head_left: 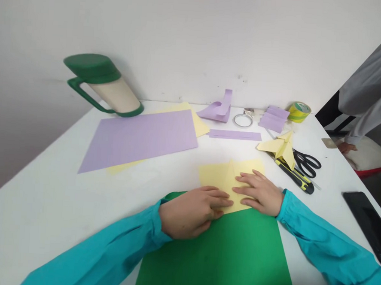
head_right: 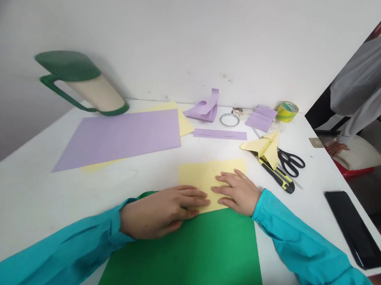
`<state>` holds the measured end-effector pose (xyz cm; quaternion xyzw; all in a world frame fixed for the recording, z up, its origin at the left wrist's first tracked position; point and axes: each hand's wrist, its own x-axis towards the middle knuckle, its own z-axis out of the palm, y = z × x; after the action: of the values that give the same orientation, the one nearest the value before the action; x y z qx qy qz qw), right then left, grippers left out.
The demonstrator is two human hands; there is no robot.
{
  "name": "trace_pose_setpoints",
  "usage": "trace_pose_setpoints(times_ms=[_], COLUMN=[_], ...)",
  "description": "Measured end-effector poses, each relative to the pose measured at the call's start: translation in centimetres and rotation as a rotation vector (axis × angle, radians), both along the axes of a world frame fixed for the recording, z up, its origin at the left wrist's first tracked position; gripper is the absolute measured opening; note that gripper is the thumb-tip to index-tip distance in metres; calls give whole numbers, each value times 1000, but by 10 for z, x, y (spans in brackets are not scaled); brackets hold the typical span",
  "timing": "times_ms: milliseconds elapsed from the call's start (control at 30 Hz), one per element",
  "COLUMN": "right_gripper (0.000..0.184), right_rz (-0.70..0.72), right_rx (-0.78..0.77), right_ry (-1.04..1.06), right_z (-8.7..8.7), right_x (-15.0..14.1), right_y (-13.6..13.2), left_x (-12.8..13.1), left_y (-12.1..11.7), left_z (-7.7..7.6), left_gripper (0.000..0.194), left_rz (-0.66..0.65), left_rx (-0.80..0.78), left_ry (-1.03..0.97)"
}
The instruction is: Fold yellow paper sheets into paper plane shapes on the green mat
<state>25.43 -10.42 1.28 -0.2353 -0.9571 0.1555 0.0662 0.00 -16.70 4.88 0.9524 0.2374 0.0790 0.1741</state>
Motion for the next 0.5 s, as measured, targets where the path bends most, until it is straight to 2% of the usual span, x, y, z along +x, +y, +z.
trace_pose_setpoints(times_ms=[200, 333, 500], right_gripper=[40, 40, 41], right_rz=[14, 5, 16], right_rx=[8, 8, 7], right_ry=[4, 7, -1], right_z=[-1, 0, 0], right_x=[0, 0, 1], right_y=[0, 0, 1], left_x=[-3, -2, -11], left_y=[0, -2, -3], left_z=[4, 6, 14], left_gripper=[32, 32, 31], left_rz=[6, 34, -6], left_rx=[-64, -56, -44], left_ry=[26, 60, 92])
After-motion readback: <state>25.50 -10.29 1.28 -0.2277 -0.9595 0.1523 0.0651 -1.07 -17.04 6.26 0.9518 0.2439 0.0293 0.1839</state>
